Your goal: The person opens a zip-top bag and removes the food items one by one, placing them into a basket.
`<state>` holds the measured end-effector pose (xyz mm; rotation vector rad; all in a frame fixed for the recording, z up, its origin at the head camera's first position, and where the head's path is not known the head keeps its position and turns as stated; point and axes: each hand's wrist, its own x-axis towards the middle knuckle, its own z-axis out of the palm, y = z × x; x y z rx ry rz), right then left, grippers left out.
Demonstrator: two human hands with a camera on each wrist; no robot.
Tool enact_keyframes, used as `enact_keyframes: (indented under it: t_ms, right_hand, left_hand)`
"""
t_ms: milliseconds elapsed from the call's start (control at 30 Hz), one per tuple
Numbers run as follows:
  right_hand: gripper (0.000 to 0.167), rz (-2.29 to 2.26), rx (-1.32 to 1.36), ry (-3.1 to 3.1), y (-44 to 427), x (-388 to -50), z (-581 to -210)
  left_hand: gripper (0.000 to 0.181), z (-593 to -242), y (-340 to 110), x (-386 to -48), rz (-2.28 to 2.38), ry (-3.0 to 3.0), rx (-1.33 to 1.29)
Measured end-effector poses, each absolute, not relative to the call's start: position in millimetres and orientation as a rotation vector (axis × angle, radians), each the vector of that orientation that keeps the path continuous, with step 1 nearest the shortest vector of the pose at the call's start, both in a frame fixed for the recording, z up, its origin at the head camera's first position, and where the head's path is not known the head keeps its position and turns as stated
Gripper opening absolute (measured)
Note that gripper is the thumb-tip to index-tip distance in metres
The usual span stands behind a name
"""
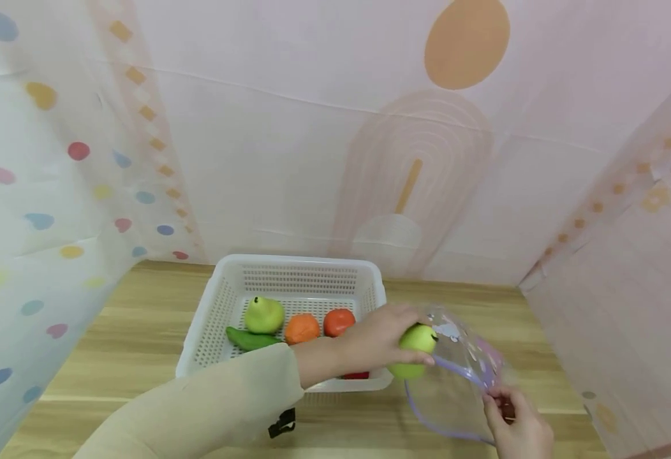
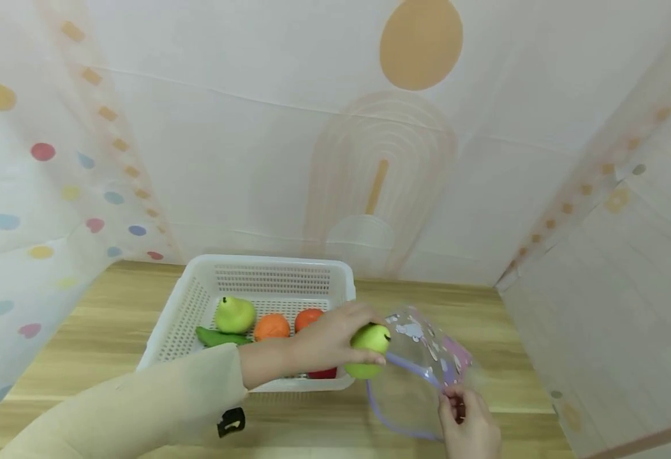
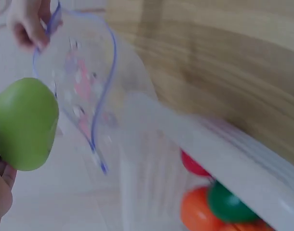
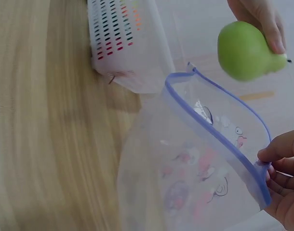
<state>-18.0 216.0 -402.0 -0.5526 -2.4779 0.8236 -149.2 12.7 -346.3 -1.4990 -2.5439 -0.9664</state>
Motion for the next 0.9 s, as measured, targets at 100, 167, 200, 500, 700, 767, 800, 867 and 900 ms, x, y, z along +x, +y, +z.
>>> enact_keyframes:
  t_ms: [100,167,200,500,700,767,800,867,900]
  right_hand:
    - [0.007,0.837,-0.584,-2.471,216,-14,-407]
    - [0.006,0.849,-0.609,-2.478,215,-13,-408]
    - [0.006,0.860,-0.615,-2.481,215,-12,-409]
    - [0.008,0.922,-0.618,-2.528,210,-8,-414]
    - [0.008,0.975,-0.565,-2.522,203,-5,-418]
    - [0.008,0.984,-0.527,-2.508,199,-5,-418]
    - [0.008,0.978,-0.507,-2.497,198,-5,-419]
    - [0.008,0.962,-0.482,-2.471,194,-6,-419]
    - [0.008,0.952,-0.468,-2.458,193,-6,-419]
  left_hand:
    - [0.043,-350,0,-162,-1.008,-2.574,-1.381]
    - [0.043,-353,-10,-172,-1.033,-2.599,-1.294]
    - [0.042,-355,-16,-178,-1.050,-2.607,-1.249]
    - [0.042,-377,-64,-228,-1.165,-2.724,-0.746]
    - [0.045,-396,-93,-244,-1.101,-2.796,-0.524]
    - [0.045,-402,-102,-245,-1.049,-2.823,-0.480]
    - [0.045,-404,-106,-246,-1.026,-2.839,-0.461]
    - [0.045,-409,-112,-246,-0.972,-2.875,-0.421]
    - [0.045,-410,-115,-246,-0.955,-2.887,-0.405]
